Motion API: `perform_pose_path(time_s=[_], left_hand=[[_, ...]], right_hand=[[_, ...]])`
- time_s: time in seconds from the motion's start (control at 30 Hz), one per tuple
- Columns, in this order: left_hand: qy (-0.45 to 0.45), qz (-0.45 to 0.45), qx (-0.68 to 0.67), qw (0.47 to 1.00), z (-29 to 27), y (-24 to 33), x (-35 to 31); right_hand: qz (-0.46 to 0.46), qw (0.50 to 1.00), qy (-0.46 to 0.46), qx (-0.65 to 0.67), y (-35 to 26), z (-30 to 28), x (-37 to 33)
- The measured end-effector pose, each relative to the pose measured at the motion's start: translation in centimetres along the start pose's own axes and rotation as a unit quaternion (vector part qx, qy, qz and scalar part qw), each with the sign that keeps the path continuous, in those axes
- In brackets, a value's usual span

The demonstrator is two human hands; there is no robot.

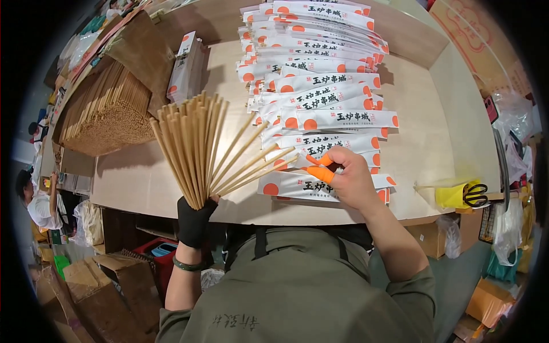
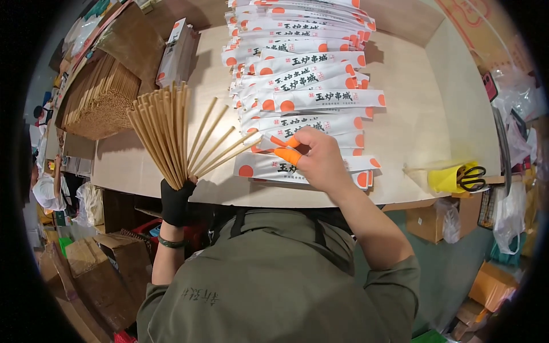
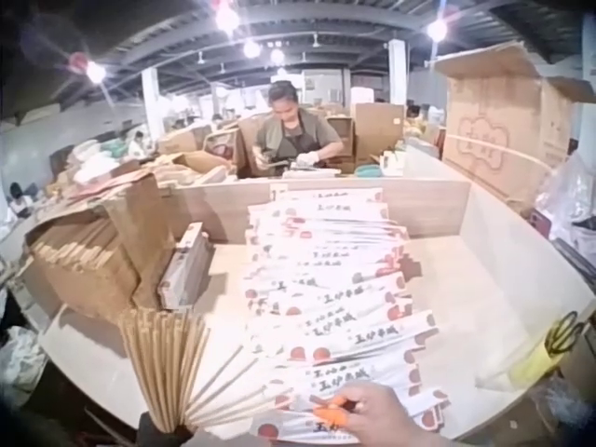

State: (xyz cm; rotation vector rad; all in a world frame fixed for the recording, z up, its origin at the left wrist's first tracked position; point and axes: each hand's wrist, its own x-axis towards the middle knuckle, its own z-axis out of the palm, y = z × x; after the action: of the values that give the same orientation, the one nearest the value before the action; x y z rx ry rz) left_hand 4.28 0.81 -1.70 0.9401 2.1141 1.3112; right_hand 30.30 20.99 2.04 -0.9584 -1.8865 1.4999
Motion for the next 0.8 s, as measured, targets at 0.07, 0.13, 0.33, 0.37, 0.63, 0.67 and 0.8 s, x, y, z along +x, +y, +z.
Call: perform_pose_path(time_s=[0.07,0.13,0.33,0.37,0.63,0.67,0.8], left_hand=[[-0.011,0.005,0.013,1.0,-0.6,0.1,0.1],[-0.044,0.008,0.04,0.998,-1.4,0.4,0.4],[-0.083,0.051,0.114,0.989,-3.3,2.5,1.4],[-0.083,0.064,0.127,0.986,-3.3,2.8,1.5],[-0.138,0.043,0.127,0.981,-3.8,2.6,2.6],[-0.127,0.067,0.104,0.984,-2.9,2.9,2.8],[-0.12,0.004,-0.28,0.953,6.1,3.8,1.5]], right_hand=[[-0.005,1.0,-0.001,0.006,-0.2,-0.2,-0.1],[-0.01,1.0,-0.01,0.004,-0.5,-0.5,-0.2],[-0.265,0.908,-0.012,-0.323,-0.3,-1.5,-0.1],[-0.265,0.908,-0.007,-0.325,-0.5,-1.6,0.0],[-0.272,0.899,-0.02,-0.342,-0.6,-1.6,-0.4],[-0.272,0.899,-0.017,-0.343,-0.5,-1.0,-0.3],[-0.378,0.865,-0.029,-0.329,-1.0,4.5,0.0]])
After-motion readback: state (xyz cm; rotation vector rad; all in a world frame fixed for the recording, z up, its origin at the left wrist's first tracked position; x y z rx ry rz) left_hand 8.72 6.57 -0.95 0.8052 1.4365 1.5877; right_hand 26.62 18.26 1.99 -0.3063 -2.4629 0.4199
